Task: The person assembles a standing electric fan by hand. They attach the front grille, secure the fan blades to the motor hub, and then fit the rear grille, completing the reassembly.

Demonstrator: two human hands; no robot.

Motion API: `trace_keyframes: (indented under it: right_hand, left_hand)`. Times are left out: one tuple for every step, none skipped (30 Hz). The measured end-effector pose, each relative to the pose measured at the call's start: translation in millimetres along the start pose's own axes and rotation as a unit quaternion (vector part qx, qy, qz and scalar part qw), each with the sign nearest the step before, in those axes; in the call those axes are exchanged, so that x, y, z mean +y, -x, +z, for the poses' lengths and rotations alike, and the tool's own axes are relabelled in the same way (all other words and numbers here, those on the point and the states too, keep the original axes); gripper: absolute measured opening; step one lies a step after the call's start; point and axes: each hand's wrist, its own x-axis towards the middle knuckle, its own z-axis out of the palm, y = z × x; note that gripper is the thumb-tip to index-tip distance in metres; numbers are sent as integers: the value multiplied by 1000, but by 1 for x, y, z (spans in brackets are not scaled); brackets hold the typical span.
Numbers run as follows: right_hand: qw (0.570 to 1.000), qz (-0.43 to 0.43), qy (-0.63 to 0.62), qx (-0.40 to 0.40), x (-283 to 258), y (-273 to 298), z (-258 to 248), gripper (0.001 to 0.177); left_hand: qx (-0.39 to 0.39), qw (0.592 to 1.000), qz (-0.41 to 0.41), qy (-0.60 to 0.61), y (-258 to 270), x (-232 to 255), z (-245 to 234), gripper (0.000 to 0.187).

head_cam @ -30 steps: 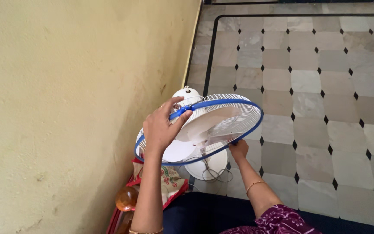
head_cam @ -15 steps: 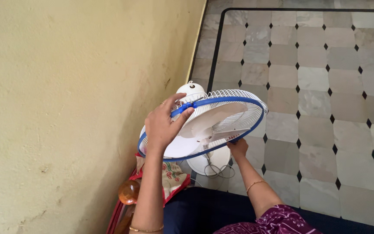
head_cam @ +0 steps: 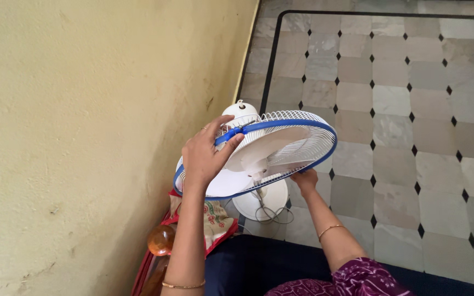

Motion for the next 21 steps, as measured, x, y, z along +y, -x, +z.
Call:
trace_keyframes:
  right_hand:
    - [1000,-2,-12,-10,-5,-5,-5,22]
    - [1000,5,-15,-12,-9,-9,-8,21]
    - [1000,11,-17,-14,-14,-13,-11,20]
    - [1000,17,-20,-16,-18,-16,-15,19]
    - [1000,10,-12,-24,-21,-17,-20,19]
    - [999,4,-4,-32,-23,-16,-26,18]
    - [999,-1,4,-41,-24,-15,-31,18]
    - [999,-3,0,-44,-26,-15,-34,18]
    - [999,-3,-3,-47,-27,-14,-38,18]
    - [999,-3,-7,-49,-28,-13,-40,19]
    - [999,-13,21,-41,-31,-12,-43,18]
    - [998,-22,49,-32,-35,-11,-46,19]
    - [996,-33,76,-25,-41,-9,-47,20]
    - [991,-72,114,9,-48,-7,-48,22]
    - [981,-111,152,42,-57,-3,-52,24]
    - [967,-149,190,75,-68,2,-56,26]
    - [957,-202,188,92,-81,6,-60,26]
    - [943,-255,186,108,-95,11,-64,26]
    - [926,-307,184,124,-110,17,-69,26]
    - [924,-310,188,123,-125,24,-74,25]
    - [921,-314,192,123,-140,30,-76,24]
  left_hand:
    - [1,1000,-2,1,0,0,0,53]
    - [2,1000,-3,2,0,1,0,52]
    - [4,1000,-4,3,0,1,0,52]
    - [1,1000,-7,5,0,1,-1,52]
    - [-1,1000,-11,6,0,1,-2,53]
    - [-4,1000,-14,8,-1,2,-3,53]
    - [0,1000,-9,6,0,1,-3,53]
    - [4,1000,-5,5,0,1,-3,53]
    - [7,1000,0,3,0,0,-3,53]
    - [4,1000,-3,3,0,0,-2,54]
    - [1,1000,-4,4,0,0,-2,54]
    - [-2,1000,-6,4,0,1,-1,55]
    - [0,1000,-3,5,0,0,-1,55]
    - [1,1000,-1,6,0,0,-1,54]
    - [3,1000,1,7,1,1,-1,54]
    - [5,1000,0,6,3,1,-1,54]
    - [7,1000,2,6,2,1,-1,54]
    - [9,1000,3,6,2,1,-1,54]
    - [5,1000,-3,3,1,2,-1,55]
    - [1,1000,-8,0,1,2,-1,55]
    - [-3,1000,-13,-4,0,2,-1,55]
